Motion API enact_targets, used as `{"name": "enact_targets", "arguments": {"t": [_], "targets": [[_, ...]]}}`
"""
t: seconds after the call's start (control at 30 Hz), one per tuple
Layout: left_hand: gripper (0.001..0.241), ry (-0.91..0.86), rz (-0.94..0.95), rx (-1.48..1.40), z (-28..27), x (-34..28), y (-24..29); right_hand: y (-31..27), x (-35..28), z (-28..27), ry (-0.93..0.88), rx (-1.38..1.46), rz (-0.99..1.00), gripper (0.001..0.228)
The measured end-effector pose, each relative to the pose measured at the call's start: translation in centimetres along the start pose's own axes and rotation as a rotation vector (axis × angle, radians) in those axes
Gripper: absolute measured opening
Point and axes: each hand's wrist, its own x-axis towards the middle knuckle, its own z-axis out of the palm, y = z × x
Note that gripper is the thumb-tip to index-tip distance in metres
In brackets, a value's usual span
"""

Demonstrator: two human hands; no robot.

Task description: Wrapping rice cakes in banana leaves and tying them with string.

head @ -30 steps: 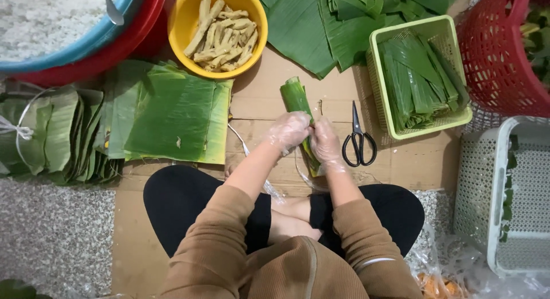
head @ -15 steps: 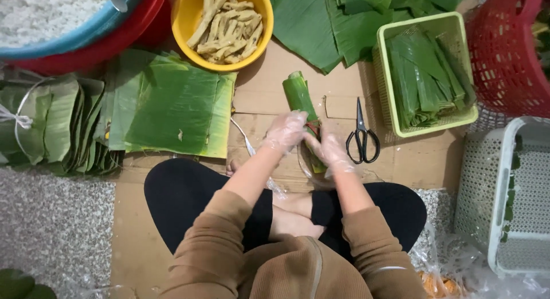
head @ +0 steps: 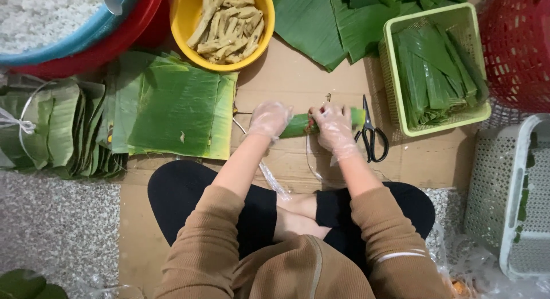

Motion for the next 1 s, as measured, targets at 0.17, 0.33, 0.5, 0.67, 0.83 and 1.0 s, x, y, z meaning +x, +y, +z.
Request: {"name": "enact_targets", "arguments": {"t": [0.17,0.33,0.5,0.67,0.83,1.0], "targets": [[0.084,-0.193,-0.16,-0.374,-3.3,-6.6,0.7,0.0,0.7,-0.3,0.096,-0.004,-0.123,0.078],[0.096,-0.475,-0.069,-0.325,-5.7,-8.1,1.2,0.7,0.8,0.3,0.163,0.02,-0.143,0.072],[0.062,-0.601,-0.431,-1.049,3.2,-2.6,-4.3,-0.1,0.0,0.5,0.234,0.007,-0.113,0.076],[0.041,-0.599,-0.447,-0.975,5.4,-0.7,-5.1,-2.2,-2.7,-1.7,1.076,0.169,0.256,0.049],[0.044,-0.516,-0.547,-1.011,9.5,1.4,-6.7,0.0,2.2,7.1,0.475,1.245,0.937,0.085],[0.047,-0.51,-0.601,-0.978,8.4,-0.4,-5.8,-1.1,1.6,2.8,0.525,1.457,0.929,0.075]]}}
